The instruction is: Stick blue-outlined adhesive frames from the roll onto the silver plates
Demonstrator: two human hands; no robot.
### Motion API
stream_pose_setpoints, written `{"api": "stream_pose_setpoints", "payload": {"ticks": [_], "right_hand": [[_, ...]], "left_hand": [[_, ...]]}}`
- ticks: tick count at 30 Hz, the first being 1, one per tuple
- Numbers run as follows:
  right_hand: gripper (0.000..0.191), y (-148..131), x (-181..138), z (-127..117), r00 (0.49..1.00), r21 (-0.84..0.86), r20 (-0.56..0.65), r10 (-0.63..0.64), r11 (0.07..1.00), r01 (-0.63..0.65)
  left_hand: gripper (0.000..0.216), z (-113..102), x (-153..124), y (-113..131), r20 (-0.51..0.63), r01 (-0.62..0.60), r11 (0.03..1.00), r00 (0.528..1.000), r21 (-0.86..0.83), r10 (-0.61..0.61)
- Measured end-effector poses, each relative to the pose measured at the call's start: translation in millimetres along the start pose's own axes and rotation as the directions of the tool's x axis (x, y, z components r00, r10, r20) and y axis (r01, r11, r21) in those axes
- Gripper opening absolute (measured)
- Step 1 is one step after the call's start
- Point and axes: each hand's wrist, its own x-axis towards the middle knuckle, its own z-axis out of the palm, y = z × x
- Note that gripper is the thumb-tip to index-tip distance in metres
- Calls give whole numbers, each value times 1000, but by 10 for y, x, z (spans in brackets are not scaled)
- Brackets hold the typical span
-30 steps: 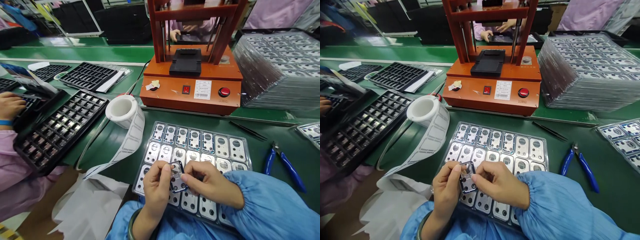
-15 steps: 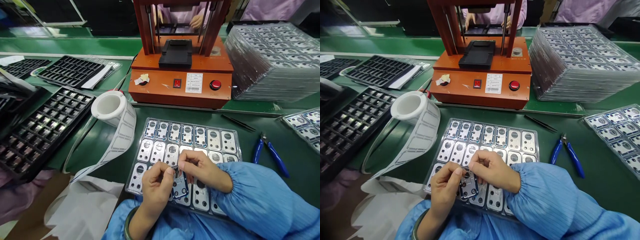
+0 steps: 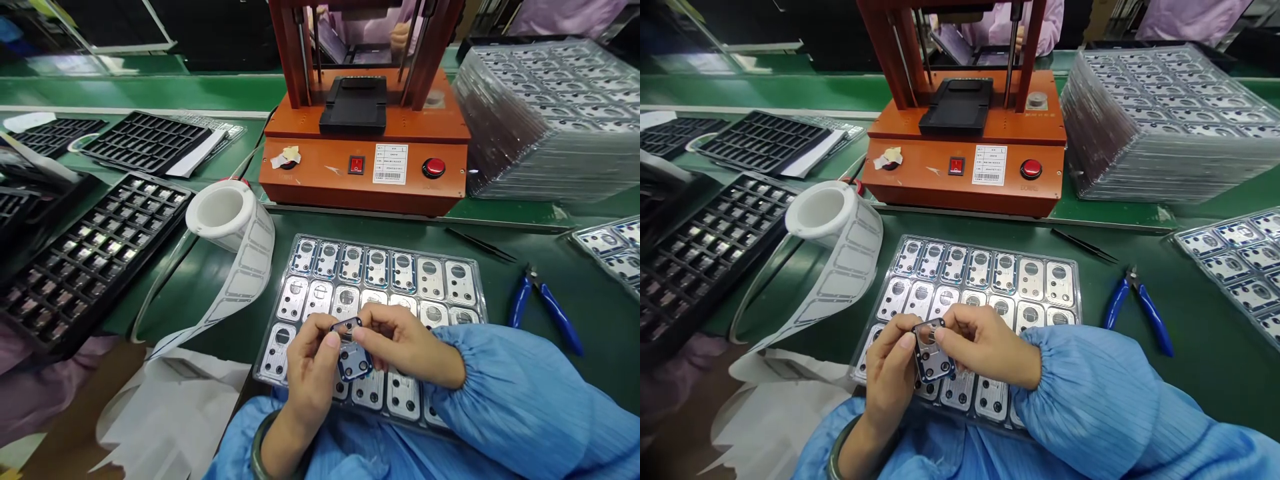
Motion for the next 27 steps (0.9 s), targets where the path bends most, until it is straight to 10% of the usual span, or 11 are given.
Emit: {"api": "stream_pose_setpoints", "payload": {"ticks": [13,20,27], "right_hand": [[23,-3,-20,37,976,-309,-28,-217,930,198],[22,-31,-27,8,978,-263,60,-202,942,210],[17,3,-39,-5,956,-384,114,-269,876,292]], "left_hand": [[21,-37,19,30,29,27,998,999,-51,-26],[21,-18,45,68,-276,68,990,956,-121,-99],[23,-49,23,-14,-332,31,999,942,-43,-44]]}}
